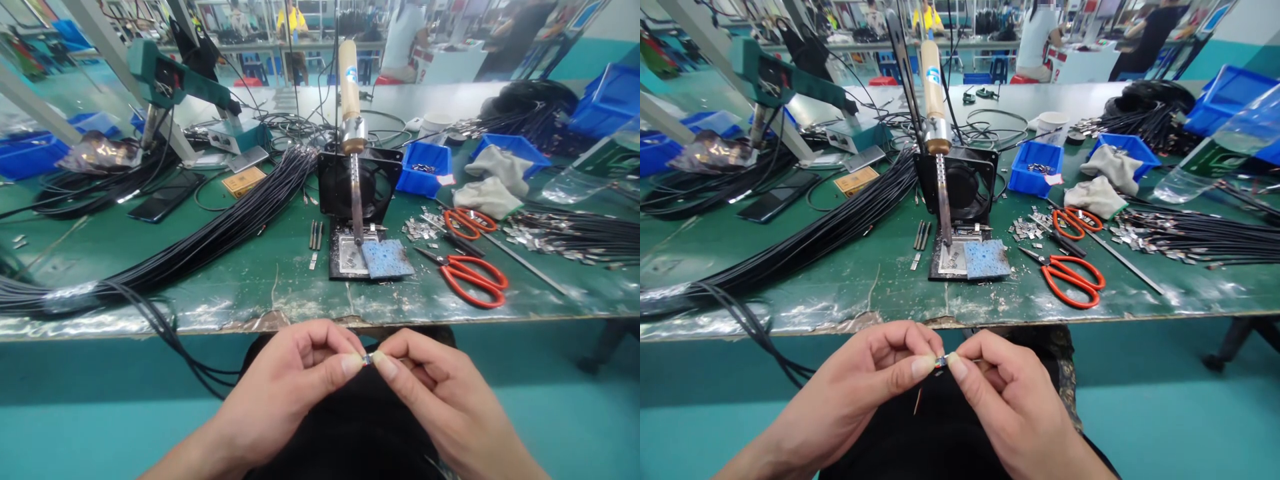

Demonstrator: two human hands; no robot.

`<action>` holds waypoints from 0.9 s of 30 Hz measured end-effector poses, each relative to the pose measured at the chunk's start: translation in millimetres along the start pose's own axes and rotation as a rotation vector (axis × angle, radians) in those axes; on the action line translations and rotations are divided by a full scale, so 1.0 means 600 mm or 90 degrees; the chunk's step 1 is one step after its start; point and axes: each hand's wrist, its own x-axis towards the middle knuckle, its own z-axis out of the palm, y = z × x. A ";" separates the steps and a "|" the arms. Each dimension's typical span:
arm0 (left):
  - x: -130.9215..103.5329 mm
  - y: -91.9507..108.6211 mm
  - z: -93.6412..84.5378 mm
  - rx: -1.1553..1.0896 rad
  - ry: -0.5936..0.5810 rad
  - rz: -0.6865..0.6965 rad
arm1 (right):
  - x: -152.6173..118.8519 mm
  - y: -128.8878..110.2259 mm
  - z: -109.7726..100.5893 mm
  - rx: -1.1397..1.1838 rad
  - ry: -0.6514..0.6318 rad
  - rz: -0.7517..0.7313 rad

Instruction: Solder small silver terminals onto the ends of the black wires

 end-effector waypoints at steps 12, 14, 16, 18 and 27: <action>-0.004 -0.005 0.000 0.017 0.000 -0.002 | -0.002 0.004 0.000 0.000 -0.005 -0.008; -0.004 -0.004 0.001 0.020 0.007 -0.002 | -0.001 0.005 0.000 0.002 0.000 -0.012; -0.003 -0.003 0.003 0.026 0.010 -0.006 | 0.000 0.007 0.001 0.002 0.005 -0.020; -0.002 -0.002 0.005 0.032 0.016 -0.011 | 0.000 0.008 0.003 0.004 0.010 -0.030; -0.001 0.001 0.011 0.043 0.036 -0.008 | -0.001 0.008 0.006 -0.032 0.030 -0.074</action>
